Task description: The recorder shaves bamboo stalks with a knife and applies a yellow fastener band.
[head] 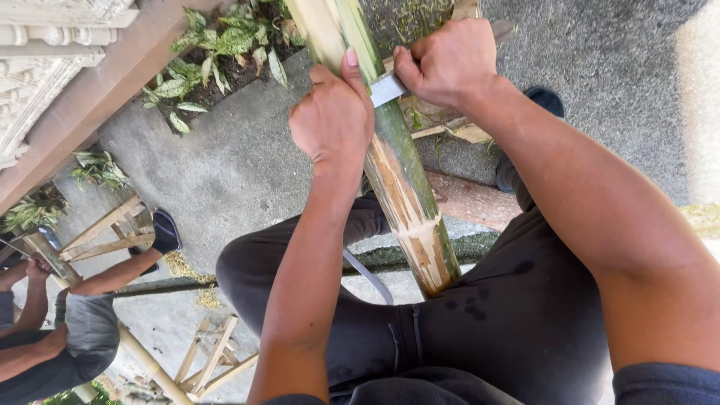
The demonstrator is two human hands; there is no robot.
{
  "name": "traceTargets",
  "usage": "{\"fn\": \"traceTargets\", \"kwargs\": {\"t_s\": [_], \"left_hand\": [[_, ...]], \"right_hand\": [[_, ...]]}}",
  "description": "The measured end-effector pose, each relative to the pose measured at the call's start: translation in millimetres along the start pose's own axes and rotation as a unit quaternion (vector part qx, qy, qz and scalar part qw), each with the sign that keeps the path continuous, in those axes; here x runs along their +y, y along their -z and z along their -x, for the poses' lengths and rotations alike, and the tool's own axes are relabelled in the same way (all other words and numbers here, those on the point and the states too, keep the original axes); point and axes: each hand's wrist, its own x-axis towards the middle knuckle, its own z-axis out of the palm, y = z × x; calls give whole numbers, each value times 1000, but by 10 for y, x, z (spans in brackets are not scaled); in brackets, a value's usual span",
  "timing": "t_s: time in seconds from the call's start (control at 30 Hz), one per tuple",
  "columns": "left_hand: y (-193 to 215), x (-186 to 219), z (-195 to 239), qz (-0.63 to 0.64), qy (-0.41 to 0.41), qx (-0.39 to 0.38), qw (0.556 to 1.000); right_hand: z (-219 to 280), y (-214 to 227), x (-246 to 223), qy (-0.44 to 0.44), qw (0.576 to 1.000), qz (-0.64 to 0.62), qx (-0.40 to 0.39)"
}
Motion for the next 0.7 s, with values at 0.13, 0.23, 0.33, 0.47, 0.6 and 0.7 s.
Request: {"fn": "traceTargets", "kwargs": {"t_s": [0.13, 0.23, 0.33, 0.47, 0.6, 0.7], "left_hand": [[-49, -72, -244, -8, 1, -32, 999], [-50, -81, -362, -21, -11, 6, 1000], [-34, -92, -423, -22, -15, 29, 999], [-16, -84, -514, -9, -9, 13, 1000], [-6, -143, -708, -15, -21, 8, 1000], [-179, -331, -1054, -35, -61, 58, 996]], "right_hand": [[-117, -61, -13, -21, 999, -17, 20], [-249, -98, 8, -12, 999, -23, 28], [-273, -85, 36, 38, 994, 1, 107], [-367, -33, 3, 6, 998, -2, 62], [-508, -178, -31, -57, 993, -96, 48], [-717, -327, -8, -57, 988, -90, 108]]}}
